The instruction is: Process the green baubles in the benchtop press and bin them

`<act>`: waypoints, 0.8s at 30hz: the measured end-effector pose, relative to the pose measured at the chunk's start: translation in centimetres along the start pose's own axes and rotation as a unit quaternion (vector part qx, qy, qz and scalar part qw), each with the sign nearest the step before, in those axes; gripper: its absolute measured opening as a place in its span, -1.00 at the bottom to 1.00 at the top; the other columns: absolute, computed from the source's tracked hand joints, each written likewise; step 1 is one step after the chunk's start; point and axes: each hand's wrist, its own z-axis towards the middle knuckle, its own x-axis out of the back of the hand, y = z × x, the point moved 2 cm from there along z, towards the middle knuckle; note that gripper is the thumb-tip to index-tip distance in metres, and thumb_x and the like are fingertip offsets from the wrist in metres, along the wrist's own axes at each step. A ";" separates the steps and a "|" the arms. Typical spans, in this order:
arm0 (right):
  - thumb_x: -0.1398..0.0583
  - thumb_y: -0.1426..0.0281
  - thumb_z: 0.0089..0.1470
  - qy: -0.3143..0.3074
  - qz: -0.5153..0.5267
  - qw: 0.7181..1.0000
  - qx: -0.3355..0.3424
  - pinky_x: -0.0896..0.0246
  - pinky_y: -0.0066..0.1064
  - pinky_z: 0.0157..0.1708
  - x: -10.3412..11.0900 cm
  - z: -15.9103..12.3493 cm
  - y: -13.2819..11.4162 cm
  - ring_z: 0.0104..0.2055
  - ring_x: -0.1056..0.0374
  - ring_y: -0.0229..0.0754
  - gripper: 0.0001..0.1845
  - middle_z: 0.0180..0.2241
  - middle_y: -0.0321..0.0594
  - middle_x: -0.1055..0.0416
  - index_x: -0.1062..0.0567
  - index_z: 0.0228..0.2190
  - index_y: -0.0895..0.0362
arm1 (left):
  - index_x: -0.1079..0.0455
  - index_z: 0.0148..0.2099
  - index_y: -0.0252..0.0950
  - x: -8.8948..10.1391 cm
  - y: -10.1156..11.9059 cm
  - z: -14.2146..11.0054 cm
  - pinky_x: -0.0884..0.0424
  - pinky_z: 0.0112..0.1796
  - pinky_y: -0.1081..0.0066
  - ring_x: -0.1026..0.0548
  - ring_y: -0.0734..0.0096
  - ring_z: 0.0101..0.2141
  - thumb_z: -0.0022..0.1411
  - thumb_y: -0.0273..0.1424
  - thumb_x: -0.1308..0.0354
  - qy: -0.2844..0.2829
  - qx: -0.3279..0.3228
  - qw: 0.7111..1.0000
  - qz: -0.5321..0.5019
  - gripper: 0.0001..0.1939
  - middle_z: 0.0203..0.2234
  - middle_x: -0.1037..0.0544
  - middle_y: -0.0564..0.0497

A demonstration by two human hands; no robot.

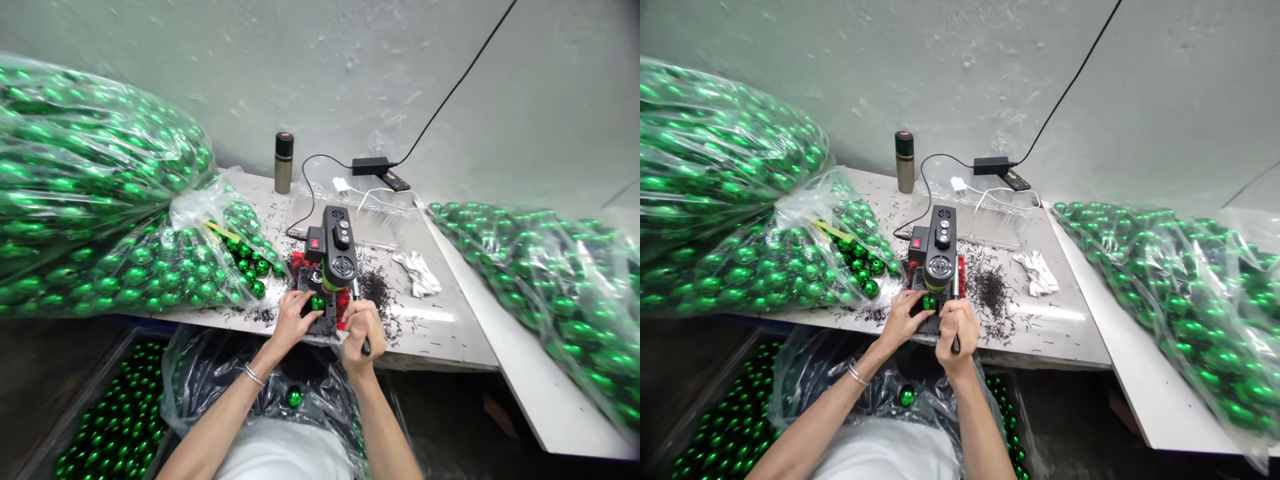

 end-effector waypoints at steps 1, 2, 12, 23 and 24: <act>0.00 0.52 0.25 0.000 0.000 1.000 -0.012 -0.16 -0.37 -0.43 0.1 0.4 -0.3 -0.46 -0.26 -0.27 -0.69 -0.52 -0.33 -0.27 -0.25 -0.54 0.09 | -0.47 0.03 -0.27 0.2 0.0 -0.4 -0.37 -0.01 0.09 -0.49 0.11 -0.07 0.24 -0.30 -0.28 0.005 -0.016 1.000 -0.001 -0.67 -0.16 -0.60 -0.13; -0.01 0.53 0.25 -0.003 -0.001 1.000 -0.021 -0.15 -0.38 -0.44 0.1 0.6 -0.5 -0.45 -0.27 -0.27 -0.69 -0.52 -0.32 -0.28 -0.25 -0.54 0.09 | -0.45 0.03 -0.28 0.6 0.0 -0.9 -0.38 -0.02 0.09 -0.49 0.11 -0.06 0.26 -0.31 -0.26 0.008 -0.035 0.999 -0.001 -0.68 -0.16 -0.60 -0.13; -0.02 0.51 0.25 0.038 0.021 0.998 -0.036 -0.13 -0.38 -0.48 -0.5 -0.5 0.2 -0.48 -0.25 -0.28 -0.66 -0.53 -0.30 -0.28 -0.28 -0.58 0.11 | -0.20 0.29 -0.31 6.2 0.8 -4.3 -0.39 0.08 0.17 -0.44 0.18 0.09 0.38 -0.46 -0.04 0.054 -0.150 0.984 0.073 -0.54 0.06 -0.51 -0.21; -0.02 0.53 0.24 0.030 0.024 0.999 -0.038 -0.14 -0.40 -0.48 -0.4 -0.5 0.0 -0.47 -0.26 -0.28 -0.67 -0.53 -0.31 -0.28 -0.29 -0.57 0.11 | -0.34 0.08 -0.33 5.4 -3.1 7.9 -0.41 -0.17 0.28 -0.52 0.13 -0.19 0.25 -0.47 -0.13 -0.058 0.078 0.964 0.249 -0.66 -0.26 -0.55 -0.15; -0.02 0.54 0.24 0.027 0.024 0.999 -0.037 -0.15 -0.39 -0.47 -0.4 -0.5 0.0 -0.46 -0.27 -0.28 -0.67 -0.52 -0.31 -0.28 -0.29 -0.56 0.11 | -0.32 0.11 -0.33 5.6 -3.0 7.8 -0.41 -0.15 0.26 -0.53 0.12 -0.18 0.24 -0.45 -0.15 -0.055 0.103 0.971 0.208 -0.62 -0.25 -0.55 -0.15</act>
